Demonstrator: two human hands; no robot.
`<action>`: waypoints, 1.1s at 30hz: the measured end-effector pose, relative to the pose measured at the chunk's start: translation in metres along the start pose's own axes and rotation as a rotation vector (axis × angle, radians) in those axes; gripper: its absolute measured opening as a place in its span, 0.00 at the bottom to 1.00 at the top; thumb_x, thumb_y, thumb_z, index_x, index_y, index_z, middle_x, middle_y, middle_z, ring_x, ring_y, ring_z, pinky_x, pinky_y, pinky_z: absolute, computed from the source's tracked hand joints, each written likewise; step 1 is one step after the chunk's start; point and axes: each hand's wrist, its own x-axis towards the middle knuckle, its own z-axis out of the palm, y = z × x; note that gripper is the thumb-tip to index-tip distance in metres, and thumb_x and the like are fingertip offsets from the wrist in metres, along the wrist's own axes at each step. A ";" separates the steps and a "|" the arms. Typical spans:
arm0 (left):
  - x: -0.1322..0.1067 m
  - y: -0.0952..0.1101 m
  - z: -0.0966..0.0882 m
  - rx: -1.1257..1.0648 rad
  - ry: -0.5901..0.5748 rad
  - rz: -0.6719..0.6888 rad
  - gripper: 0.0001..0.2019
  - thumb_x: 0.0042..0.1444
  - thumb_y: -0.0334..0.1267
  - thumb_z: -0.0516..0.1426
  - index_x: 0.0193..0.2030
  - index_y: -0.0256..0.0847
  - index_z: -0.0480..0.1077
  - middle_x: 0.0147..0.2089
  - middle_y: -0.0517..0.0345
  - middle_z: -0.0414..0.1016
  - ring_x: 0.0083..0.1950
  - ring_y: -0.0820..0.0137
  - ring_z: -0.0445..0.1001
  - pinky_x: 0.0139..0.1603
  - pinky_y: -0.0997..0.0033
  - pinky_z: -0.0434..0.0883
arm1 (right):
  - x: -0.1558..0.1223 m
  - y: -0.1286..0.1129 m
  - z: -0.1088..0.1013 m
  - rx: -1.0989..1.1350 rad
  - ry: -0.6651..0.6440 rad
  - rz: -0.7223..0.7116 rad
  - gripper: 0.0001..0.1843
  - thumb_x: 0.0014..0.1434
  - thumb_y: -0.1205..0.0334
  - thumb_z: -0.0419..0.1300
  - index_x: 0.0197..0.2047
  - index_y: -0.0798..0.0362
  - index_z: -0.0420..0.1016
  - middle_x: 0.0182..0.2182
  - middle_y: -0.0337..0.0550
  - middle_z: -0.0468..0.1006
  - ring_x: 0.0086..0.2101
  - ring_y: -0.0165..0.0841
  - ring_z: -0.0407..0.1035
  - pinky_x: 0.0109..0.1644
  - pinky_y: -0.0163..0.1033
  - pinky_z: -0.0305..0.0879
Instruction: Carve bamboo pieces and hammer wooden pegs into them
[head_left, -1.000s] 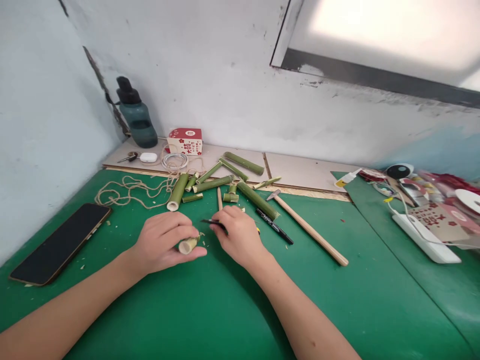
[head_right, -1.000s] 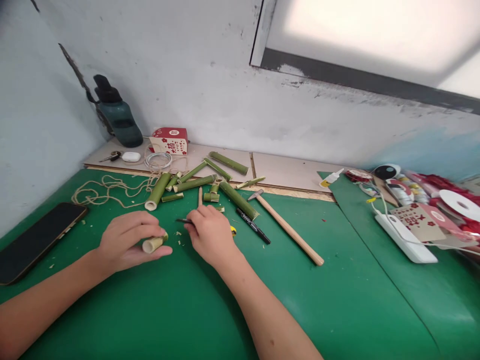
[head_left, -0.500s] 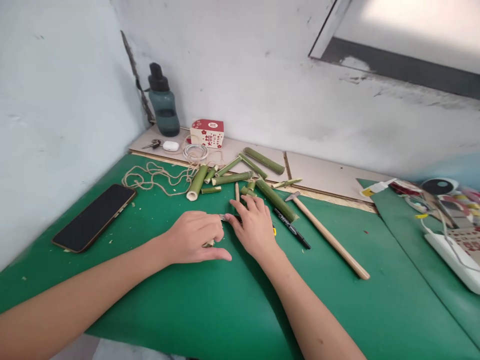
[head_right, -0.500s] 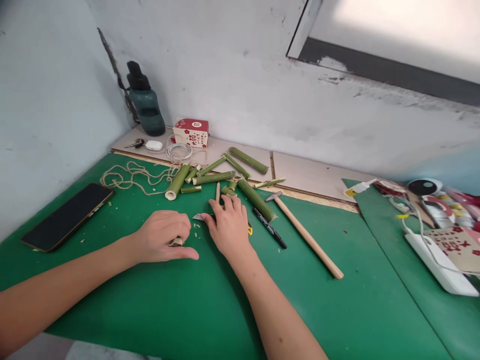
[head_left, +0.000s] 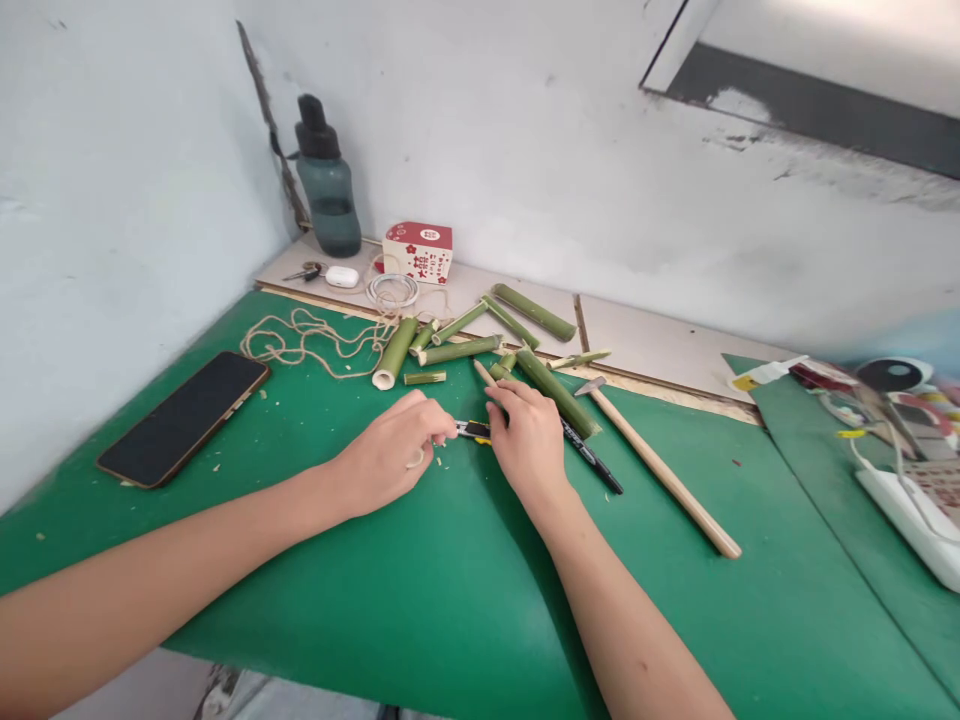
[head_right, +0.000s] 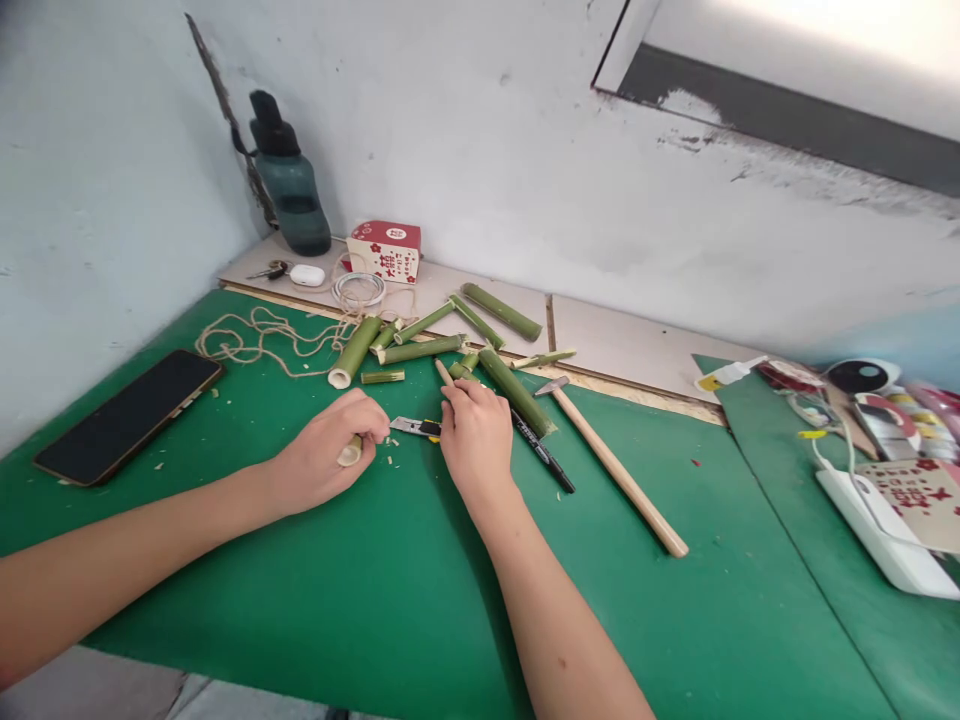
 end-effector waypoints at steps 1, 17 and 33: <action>-0.001 -0.001 0.001 -0.017 0.008 -0.019 0.18 0.61 0.17 0.49 0.50 0.45 0.62 0.40 0.58 0.73 0.43 0.69 0.73 0.45 0.67 0.73 | 0.001 0.002 -0.003 0.027 0.037 -0.001 0.12 0.66 0.70 0.58 0.46 0.53 0.84 0.48 0.49 0.85 0.46 0.44 0.78 0.49 0.50 0.72; -0.007 -0.017 -0.002 -0.160 0.138 -0.158 0.35 0.60 0.37 0.66 0.69 0.47 0.52 0.23 0.78 0.62 0.20 0.79 0.63 0.30 0.75 0.63 | -0.022 -0.047 -0.052 0.608 0.588 -0.369 0.08 0.73 0.61 0.52 0.45 0.47 0.73 0.24 0.39 0.68 0.24 0.34 0.61 0.29 0.44 0.60; -0.010 -0.016 0.004 -0.246 -0.020 -0.162 0.33 0.61 0.40 0.64 0.68 0.46 0.53 0.23 0.76 0.61 0.20 0.79 0.61 0.27 0.78 0.58 | -0.021 -0.060 -0.048 0.408 0.285 -0.499 0.10 0.68 0.71 0.57 0.51 0.49 0.69 0.32 0.40 0.80 0.27 0.33 0.66 0.32 0.42 0.62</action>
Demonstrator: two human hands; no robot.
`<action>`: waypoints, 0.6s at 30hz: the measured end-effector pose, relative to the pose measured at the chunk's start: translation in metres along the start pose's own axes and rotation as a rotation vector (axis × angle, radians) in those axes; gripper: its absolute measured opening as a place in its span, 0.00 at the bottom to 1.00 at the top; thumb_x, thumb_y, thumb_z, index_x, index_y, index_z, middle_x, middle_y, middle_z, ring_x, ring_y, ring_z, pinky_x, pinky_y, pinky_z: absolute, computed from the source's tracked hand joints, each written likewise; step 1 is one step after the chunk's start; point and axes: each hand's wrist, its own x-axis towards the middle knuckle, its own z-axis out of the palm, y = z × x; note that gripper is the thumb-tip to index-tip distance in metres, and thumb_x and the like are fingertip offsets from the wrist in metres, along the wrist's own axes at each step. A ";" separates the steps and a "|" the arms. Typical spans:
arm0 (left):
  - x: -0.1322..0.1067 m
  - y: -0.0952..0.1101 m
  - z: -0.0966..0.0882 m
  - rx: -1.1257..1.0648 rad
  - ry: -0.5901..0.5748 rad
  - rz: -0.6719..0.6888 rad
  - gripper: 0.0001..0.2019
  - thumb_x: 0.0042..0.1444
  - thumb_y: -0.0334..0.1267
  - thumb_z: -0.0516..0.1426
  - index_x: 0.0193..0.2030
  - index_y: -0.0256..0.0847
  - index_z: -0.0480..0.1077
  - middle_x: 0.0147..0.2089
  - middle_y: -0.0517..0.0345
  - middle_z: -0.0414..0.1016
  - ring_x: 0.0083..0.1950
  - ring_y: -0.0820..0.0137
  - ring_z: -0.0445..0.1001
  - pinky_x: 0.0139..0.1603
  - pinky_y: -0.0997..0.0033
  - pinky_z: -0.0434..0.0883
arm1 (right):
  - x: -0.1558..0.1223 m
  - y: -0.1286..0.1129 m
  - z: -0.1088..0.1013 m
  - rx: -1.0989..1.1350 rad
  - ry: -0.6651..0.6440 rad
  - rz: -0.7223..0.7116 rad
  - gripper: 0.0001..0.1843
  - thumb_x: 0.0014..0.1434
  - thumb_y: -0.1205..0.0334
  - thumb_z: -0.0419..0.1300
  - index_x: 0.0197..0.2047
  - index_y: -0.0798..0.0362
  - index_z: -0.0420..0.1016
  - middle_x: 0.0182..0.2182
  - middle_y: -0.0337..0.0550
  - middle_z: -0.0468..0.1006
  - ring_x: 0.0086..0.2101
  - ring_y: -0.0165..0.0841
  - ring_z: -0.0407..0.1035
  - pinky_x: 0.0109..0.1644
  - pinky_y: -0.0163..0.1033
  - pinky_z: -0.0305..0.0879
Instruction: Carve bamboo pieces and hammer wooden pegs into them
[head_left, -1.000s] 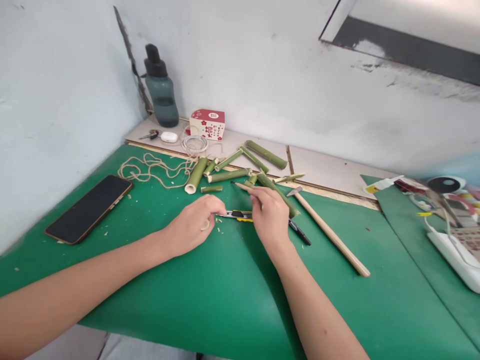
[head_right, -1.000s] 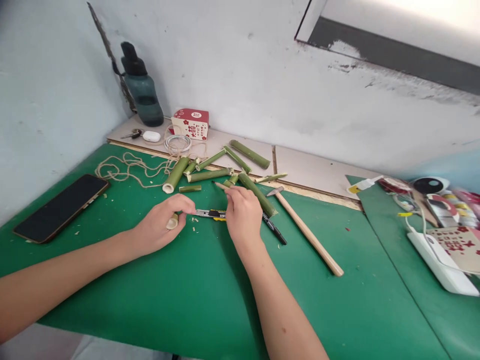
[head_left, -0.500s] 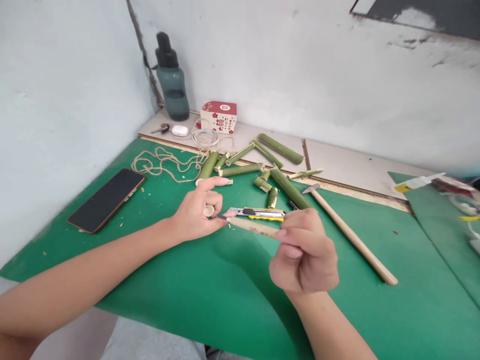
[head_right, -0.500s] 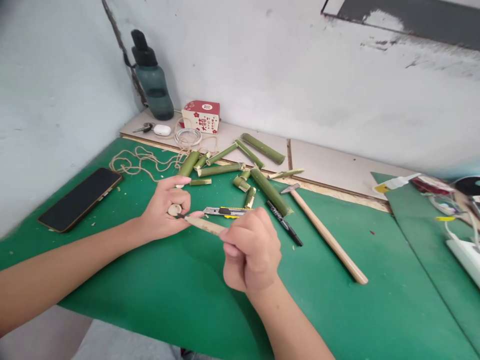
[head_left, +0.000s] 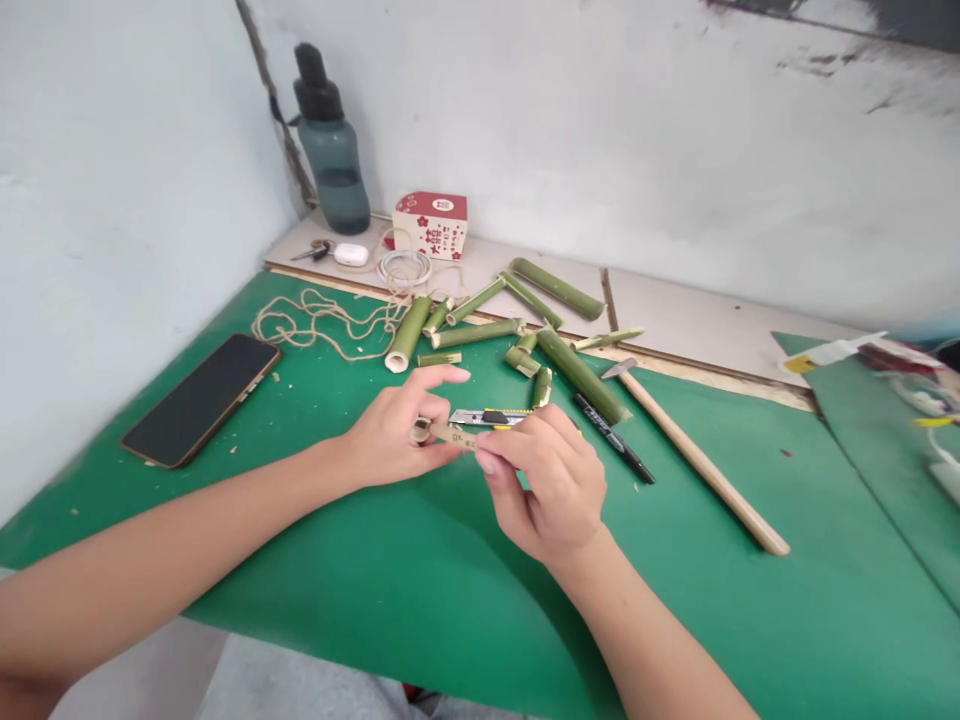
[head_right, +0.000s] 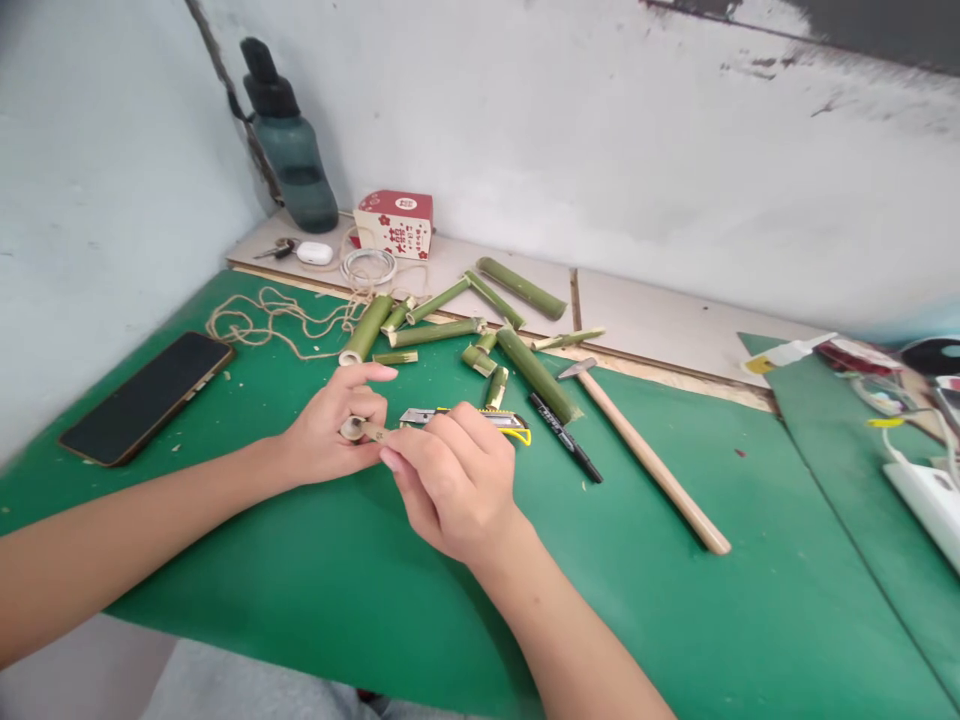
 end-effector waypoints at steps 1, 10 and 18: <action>0.000 0.000 0.000 -0.002 0.002 0.009 0.32 0.62 0.40 0.64 0.68 0.46 0.54 0.22 0.77 0.61 0.20 0.79 0.60 0.27 0.78 0.57 | 0.000 0.000 0.001 -0.004 -0.003 0.003 0.10 0.68 0.70 0.57 0.50 0.49 0.69 0.31 0.40 0.80 0.27 0.33 0.66 0.32 0.42 0.62; 0.006 -0.001 -0.005 0.064 0.030 0.009 0.17 0.64 0.44 0.62 0.53 0.44 0.61 0.22 0.76 0.62 0.19 0.81 0.59 0.24 0.81 0.57 | 0.000 -0.002 0.006 -0.049 -0.058 -0.024 0.05 0.70 0.68 0.59 0.47 0.50 0.70 0.26 0.37 0.75 0.26 0.31 0.64 0.32 0.40 0.62; 0.015 -0.006 -0.016 0.303 -0.080 0.180 0.31 0.62 0.70 0.51 0.36 0.40 0.71 0.21 0.65 0.70 0.22 0.76 0.68 0.27 0.75 0.61 | 0.000 0.003 0.009 0.029 -0.105 0.067 0.04 0.70 0.69 0.59 0.44 0.51 0.70 0.31 0.40 0.80 0.28 0.31 0.65 0.34 0.40 0.63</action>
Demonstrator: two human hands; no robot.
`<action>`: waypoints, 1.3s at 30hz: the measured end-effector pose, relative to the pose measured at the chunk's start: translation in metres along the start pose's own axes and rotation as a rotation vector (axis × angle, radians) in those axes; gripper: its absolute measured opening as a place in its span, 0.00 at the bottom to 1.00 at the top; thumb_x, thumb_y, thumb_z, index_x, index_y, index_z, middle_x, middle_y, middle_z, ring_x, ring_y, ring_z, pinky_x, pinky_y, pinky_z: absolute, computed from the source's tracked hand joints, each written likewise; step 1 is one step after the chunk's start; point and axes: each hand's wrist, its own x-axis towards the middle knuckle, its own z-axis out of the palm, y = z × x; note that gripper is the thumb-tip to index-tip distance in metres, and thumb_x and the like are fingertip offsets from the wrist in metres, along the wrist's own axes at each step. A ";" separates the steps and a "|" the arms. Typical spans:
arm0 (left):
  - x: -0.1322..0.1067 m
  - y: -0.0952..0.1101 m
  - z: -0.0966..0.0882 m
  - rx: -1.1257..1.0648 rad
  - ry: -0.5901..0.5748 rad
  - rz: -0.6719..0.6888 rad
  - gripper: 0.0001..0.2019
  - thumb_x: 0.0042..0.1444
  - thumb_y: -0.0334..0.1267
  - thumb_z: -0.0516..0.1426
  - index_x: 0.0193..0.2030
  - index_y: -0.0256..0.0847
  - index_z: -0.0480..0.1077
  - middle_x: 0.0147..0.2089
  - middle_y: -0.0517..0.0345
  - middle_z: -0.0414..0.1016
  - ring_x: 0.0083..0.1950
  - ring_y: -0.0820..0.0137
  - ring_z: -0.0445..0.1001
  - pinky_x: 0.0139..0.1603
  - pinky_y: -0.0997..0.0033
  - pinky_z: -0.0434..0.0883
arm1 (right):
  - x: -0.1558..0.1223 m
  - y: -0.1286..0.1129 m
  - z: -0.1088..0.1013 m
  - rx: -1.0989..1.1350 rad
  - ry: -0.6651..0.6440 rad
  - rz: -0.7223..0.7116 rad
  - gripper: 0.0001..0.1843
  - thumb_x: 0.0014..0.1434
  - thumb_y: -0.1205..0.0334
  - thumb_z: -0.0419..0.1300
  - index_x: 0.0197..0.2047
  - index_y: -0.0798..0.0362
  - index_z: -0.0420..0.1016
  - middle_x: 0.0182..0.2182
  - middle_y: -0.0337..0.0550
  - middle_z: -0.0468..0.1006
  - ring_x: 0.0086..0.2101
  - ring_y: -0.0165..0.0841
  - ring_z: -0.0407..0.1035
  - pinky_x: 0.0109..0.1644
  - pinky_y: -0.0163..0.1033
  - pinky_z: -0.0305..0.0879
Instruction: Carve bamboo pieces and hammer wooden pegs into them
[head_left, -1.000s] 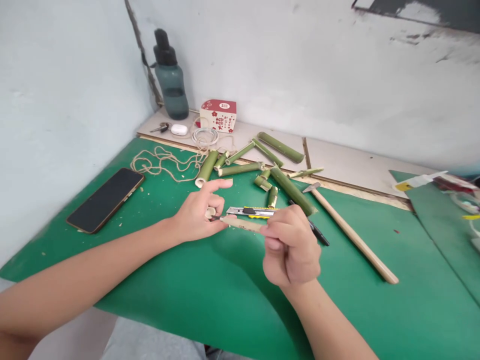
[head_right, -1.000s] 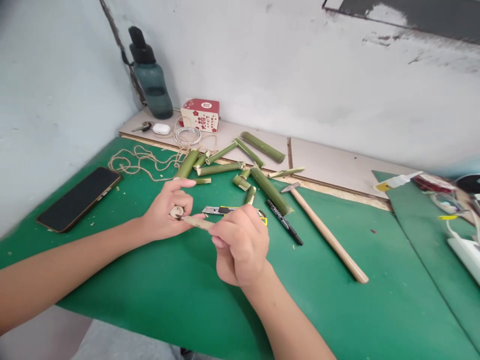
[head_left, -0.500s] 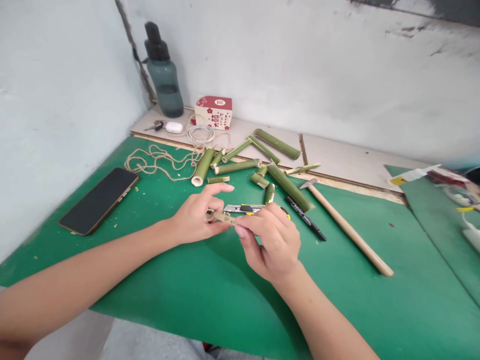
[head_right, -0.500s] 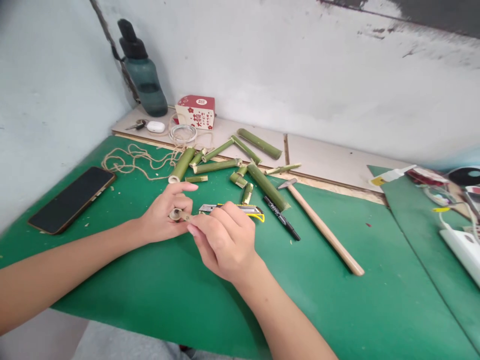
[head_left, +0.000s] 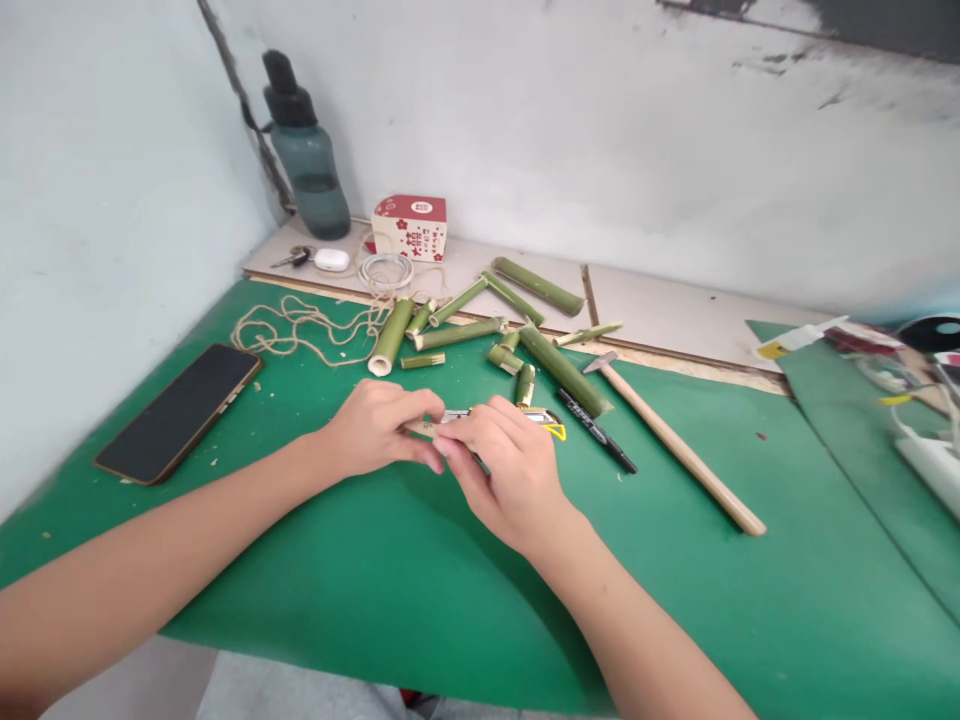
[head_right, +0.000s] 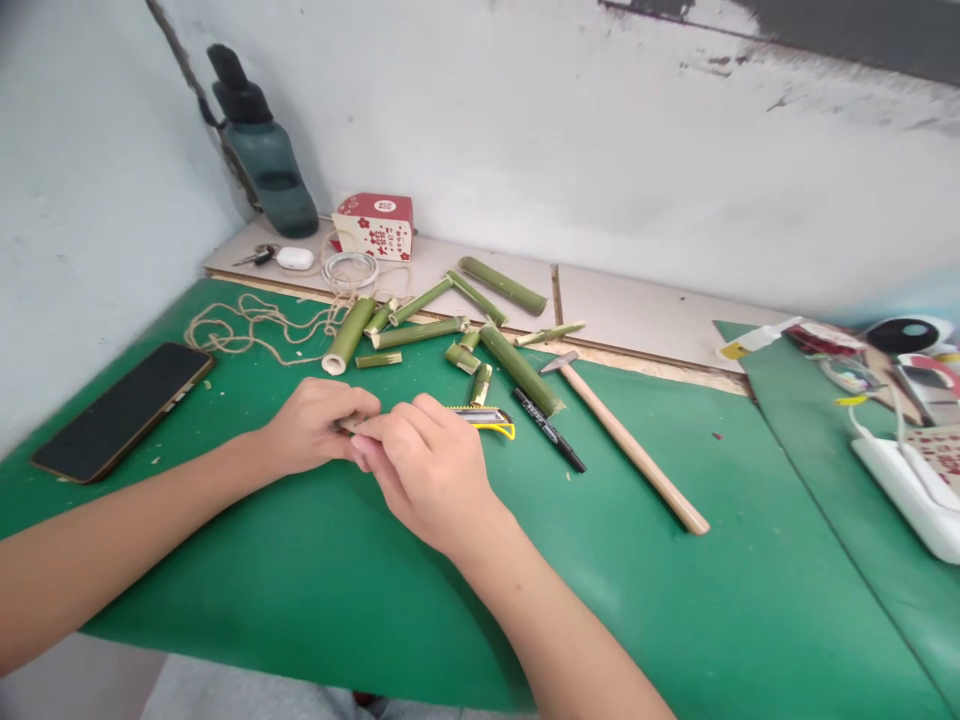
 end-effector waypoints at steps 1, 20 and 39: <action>0.001 0.000 -0.001 0.013 -0.012 0.028 0.32 0.62 0.71 0.50 0.37 0.40 0.72 0.22 0.64 0.71 0.22 0.75 0.69 0.27 0.75 0.62 | 0.000 0.001 0.000 0.004 0.009 0.008 0.04 0.70 0.69 0.59 0.44 0.51 0.70 0.31 0.40 0.80 0.27 0.31 0.64 0.34 0.40 0.63; 0.002 -0.001 -0.010 0.154 -0.106 0.160 0.28 0.73 0.58 0.42 0.34 0.41 0.69 0.26 0.61 0.72 0.27 0.72 0.72 0.32 0.69 0.61 | -0.004 -0.003 0.007 0.042 0.025 0.026 0.04 0.73 0.65 0.57 0.46 0.53 0.73 0.31 0.41 0.82 0.28 0.31 0.68 0.35 0.40 0.64; 0.001 -0.010 -0.011 0.200 -0.077 -0.211 0.28 0.73 0.59 0.44 0.30 0.41 0.66 0.21 0.63 0.66 0.22 0.71 0.66 0.26 0.73 0.56 | -0.045 0.149 -0.117 -0.604 -0.300 1.244 0.07 0.62 0.60 0.63 0.42 0.52 0.79 0.43 0.50 0.82 0.41 0.40 0.74 0.39 0.38 0.60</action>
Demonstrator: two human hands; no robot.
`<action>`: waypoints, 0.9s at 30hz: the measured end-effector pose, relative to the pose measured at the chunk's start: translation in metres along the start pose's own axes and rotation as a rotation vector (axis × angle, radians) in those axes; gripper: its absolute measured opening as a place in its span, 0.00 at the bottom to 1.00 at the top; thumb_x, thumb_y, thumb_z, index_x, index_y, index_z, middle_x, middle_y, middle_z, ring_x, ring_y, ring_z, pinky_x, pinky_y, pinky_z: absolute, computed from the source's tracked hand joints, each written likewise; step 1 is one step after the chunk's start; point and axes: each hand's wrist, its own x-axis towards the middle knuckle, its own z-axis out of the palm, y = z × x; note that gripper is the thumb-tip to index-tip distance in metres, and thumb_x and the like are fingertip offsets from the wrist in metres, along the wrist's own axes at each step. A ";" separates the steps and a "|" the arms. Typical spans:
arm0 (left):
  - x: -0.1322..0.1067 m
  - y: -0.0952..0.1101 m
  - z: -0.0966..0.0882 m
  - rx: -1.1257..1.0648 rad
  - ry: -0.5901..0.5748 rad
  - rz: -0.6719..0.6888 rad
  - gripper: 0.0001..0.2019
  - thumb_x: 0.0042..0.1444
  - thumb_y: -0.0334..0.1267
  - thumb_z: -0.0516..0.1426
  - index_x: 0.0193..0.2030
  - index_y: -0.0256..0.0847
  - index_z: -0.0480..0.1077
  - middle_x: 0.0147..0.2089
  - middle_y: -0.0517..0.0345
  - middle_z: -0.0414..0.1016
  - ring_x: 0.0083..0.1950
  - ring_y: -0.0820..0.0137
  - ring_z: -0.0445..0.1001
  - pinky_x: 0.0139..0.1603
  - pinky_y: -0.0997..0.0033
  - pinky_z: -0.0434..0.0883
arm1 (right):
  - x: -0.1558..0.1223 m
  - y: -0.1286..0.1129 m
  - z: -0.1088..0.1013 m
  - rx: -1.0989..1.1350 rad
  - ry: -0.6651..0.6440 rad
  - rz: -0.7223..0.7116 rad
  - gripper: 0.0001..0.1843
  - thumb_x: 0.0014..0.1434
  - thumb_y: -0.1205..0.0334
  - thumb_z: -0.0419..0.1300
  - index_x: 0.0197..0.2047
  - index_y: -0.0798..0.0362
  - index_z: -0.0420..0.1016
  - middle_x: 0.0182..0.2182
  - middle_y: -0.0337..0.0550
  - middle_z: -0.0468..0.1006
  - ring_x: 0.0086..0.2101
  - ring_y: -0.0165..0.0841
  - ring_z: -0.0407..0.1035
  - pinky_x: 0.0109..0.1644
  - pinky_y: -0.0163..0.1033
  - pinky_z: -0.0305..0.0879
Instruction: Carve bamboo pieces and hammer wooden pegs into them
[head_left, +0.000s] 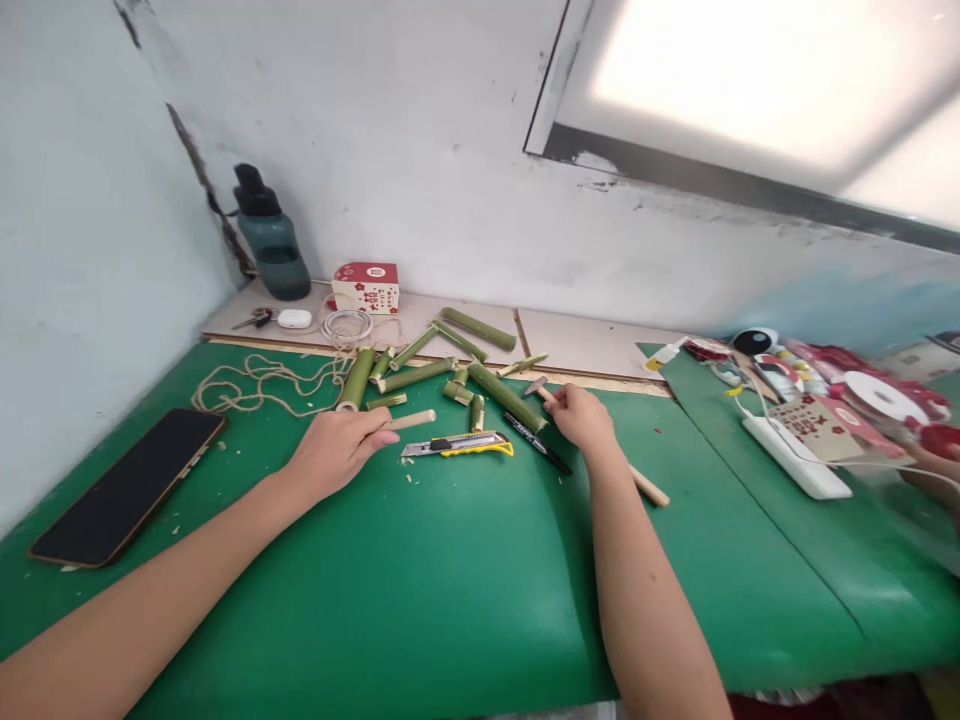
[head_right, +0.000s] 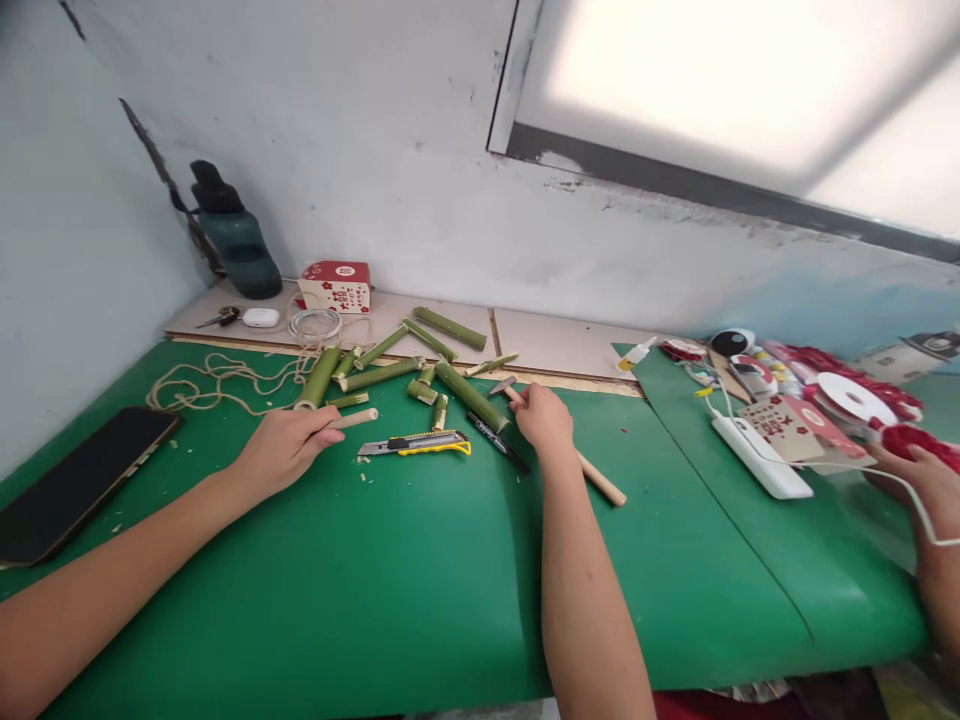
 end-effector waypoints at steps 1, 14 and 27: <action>0.001 -0.001 -0.001 -0.006 0.000 -0.025 0.29 0.73 0.59 0.43 0.30 0.41 0.67 0.21 0.63 0.67 0.22 0.71 0.67 0.27 0.73 0.56 | -0.003 -0.004 -0.004 -0.011 0.025 -0.004 0.07 0.65 0.61 0.61 0.43 0.52 0.78 0.45 0.52 0.82 0.42 0.41 0.74 0.40 0.39 0.60; -0.001 -0.005 0.007 0.009 0.086 0.029 0.29 0.73 0.60 0.41 0.29 0.42 0.65 0.21 0.62 0.65 0.23 0.70 0.65 0.26 0.70 0.54 | -0.127 -0.106 -0.019 0.475 0.420 -0.855 0.13 0.74 0.59 0.51 0.49 0.51 0.75 0.28 0.38 0.76 0.24 0.30 0.66 0.30 0.35 0.59; -0.002 -0.001 0.006 -0.112 0.203 0.151 0.28 0.74 0.56 0.43 0.28 0.41 0.64 0.22 0.63 0.62 0.23 0.72 0.62 0.28 0.71 0.58 | -0.131 -0.105 -0.008 0.521 0.442 -0.869 0.10 0.71 0.62 0.54 0.36 0.48 0.70 0.21 0.33 0.67 0.19 0.28 0.60 0.24 0.35 0.56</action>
